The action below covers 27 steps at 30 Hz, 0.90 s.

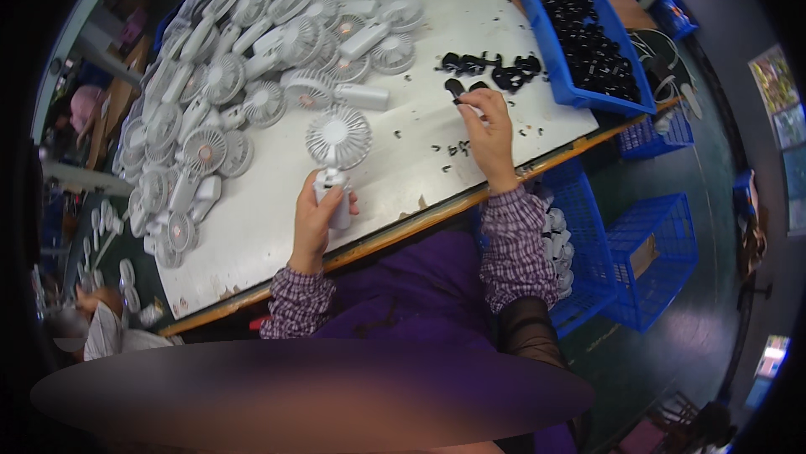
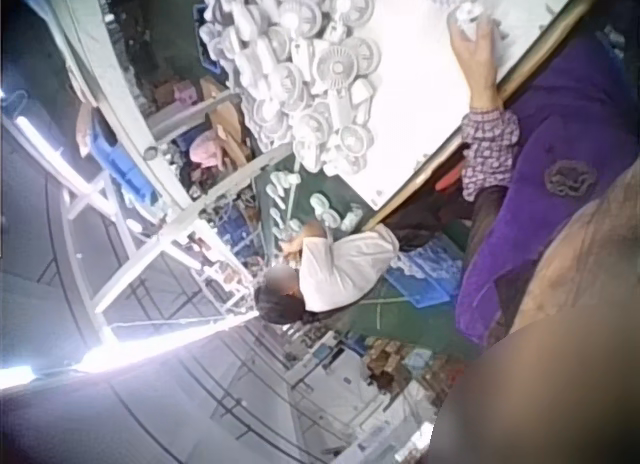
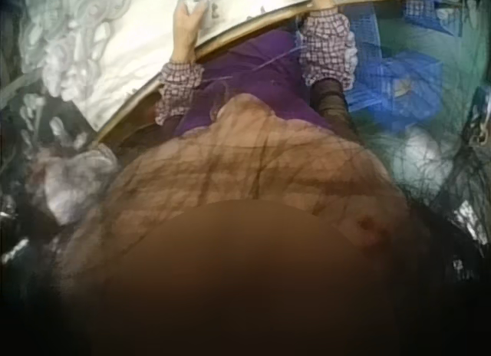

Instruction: The person assembles portable fans by hand, picking up a fan body and a black plastic clip, fitting the clip onto the fan's hinge, and testing the folding mechanism. This process is repeated with other fans, occasionally moving components aside to reach more clips.

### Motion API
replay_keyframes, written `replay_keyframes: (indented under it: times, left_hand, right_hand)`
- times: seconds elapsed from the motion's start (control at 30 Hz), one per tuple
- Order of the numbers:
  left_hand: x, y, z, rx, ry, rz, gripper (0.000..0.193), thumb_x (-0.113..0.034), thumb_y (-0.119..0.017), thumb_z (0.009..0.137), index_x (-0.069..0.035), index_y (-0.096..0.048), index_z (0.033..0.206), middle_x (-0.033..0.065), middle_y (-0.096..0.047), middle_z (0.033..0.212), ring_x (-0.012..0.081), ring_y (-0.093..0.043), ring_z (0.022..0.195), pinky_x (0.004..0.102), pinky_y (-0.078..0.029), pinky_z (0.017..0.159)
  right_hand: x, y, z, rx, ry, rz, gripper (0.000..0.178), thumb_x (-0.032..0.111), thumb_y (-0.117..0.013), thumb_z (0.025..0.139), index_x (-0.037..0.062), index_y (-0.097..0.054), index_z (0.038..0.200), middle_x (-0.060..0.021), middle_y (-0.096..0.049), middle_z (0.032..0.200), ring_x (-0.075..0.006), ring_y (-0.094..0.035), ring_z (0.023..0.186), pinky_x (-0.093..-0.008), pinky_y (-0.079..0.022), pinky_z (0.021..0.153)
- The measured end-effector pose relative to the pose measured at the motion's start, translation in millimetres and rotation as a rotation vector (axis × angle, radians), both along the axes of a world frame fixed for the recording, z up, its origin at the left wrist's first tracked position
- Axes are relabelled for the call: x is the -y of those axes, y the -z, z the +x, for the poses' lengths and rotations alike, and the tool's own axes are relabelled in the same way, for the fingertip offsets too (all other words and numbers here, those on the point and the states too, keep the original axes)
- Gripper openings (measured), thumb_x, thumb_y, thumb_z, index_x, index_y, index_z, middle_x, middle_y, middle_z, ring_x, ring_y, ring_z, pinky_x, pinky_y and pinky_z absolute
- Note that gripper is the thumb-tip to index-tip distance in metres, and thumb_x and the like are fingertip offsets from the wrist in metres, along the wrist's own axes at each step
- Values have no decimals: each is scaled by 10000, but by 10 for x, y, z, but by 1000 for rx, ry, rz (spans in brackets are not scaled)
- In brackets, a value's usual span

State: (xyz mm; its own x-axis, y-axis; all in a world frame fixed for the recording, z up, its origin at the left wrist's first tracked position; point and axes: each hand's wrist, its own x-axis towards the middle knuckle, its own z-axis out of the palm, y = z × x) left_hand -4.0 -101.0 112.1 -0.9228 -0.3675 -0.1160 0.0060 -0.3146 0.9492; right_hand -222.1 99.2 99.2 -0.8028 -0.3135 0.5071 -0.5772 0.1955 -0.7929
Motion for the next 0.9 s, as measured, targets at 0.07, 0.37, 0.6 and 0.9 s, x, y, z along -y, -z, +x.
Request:
replay_keyframes:
  times: [0.07,0.37,0.6,0.9]
  left_hand:
    - [-41,21,-22,-39,-5,-89,323,-237,-560,904,-12,-481,1122,91,-603,862,161,-608,746,280,-511,670]
    - [-54,70,81,-87,-102,-425,432,-414,-665,843,-5,-571,942,37,-620,699,100,-584,636,242,-461,575]
    - [-119,145,76,-24,-173,-660,260,-277,-660,838,-21,-617,824,85,-616,626,130,-577,542,286,-452,505]
    - [-197,197,148,-49,-182,-694,245,-248,-692,803,-18,-616,764,32,-589,595,81,-532,544,247,-438,503]
  right_hand:
    - [59,-64,277,620,-308,-354,143,88,-569,891,1,-593,1001,-60,-587,952,-121,-538,815,-227,-421,729]
    - [494,-170,1480,1326,-716,-579,201,234,-514,958,34,-518,941,-46,-582,758,-104,-554,632,-210,-431,502]
    - [402,-159,1571,1052,-543,-307,152,153,-523,945,12,-472,968,-100,-600,748,-153,-613,560,-224,-474,440]
    - [340,4,1706,1217,-652,-453,191,220,-533,948,50,-463,899,-64,-573,700,-155,-606,555,-261,-512,480]
